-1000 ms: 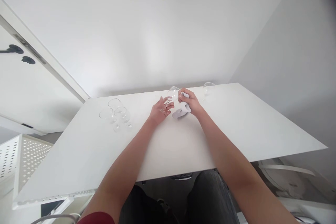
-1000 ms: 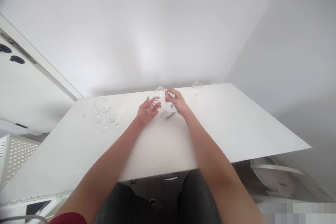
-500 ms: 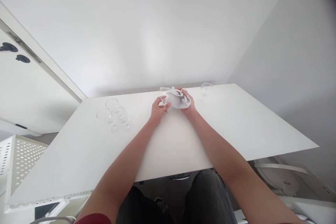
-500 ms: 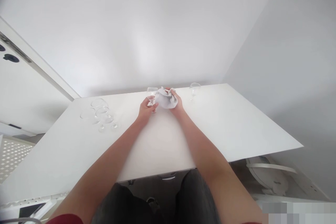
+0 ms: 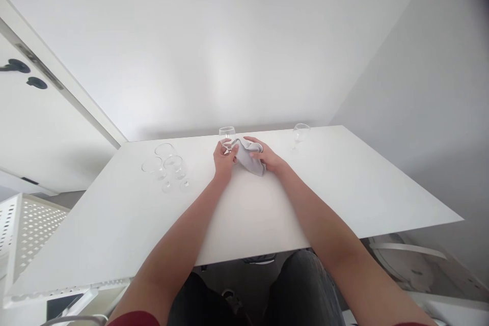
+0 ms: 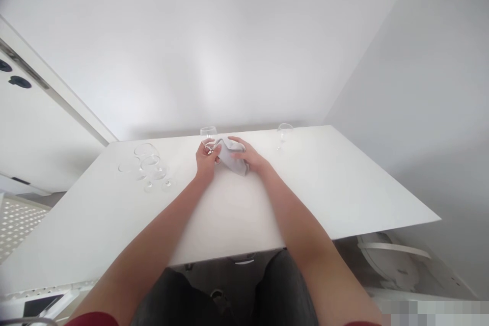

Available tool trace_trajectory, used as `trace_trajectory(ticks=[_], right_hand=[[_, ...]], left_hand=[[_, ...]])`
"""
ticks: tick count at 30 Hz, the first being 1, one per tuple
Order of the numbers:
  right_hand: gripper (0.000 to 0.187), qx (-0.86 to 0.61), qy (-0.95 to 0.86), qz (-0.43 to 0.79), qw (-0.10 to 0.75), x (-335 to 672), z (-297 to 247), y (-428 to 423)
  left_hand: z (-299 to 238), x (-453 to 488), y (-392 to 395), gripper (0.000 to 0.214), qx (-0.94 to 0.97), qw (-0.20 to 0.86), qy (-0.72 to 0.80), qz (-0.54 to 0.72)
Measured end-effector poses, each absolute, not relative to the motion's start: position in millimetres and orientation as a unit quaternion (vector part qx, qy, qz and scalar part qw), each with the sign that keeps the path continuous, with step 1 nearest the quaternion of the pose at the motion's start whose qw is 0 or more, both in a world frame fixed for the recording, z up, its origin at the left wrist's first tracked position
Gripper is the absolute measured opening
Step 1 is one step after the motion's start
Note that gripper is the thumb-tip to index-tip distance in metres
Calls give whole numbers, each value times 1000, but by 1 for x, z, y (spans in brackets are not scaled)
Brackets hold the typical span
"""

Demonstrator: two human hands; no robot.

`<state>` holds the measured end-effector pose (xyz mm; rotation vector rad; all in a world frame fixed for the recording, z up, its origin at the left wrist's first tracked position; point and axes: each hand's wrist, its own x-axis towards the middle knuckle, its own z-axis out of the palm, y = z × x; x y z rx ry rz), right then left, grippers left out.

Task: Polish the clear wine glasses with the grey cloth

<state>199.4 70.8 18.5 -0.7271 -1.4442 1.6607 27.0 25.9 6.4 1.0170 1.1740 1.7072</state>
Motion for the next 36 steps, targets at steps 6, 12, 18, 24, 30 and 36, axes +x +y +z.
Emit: trace_trajectory(ticks=[6,12,18,24,30,36], right_hand=[[38,-342,-460,645,506,197,1,89],[29,-381,-320,554,667,203,-10,112],[37,-376,-303,518,706,203,-13,114],[42,-329,-450,479,678,201,1,93],[48,-326,-637,354,602,205,7,81],[58,-280,-733,381,489,207,16,76]], left_hand=[[7,27,24,44,413,395,459,680],[7,29,21,45,445,399,449,665],[5,31,21,42,450,379,475,655],[-1,29,25,51,486,304,548,610],[-6,30,27,52,546,242,578,555],[-8,34,25,47,611,160,601,489]])
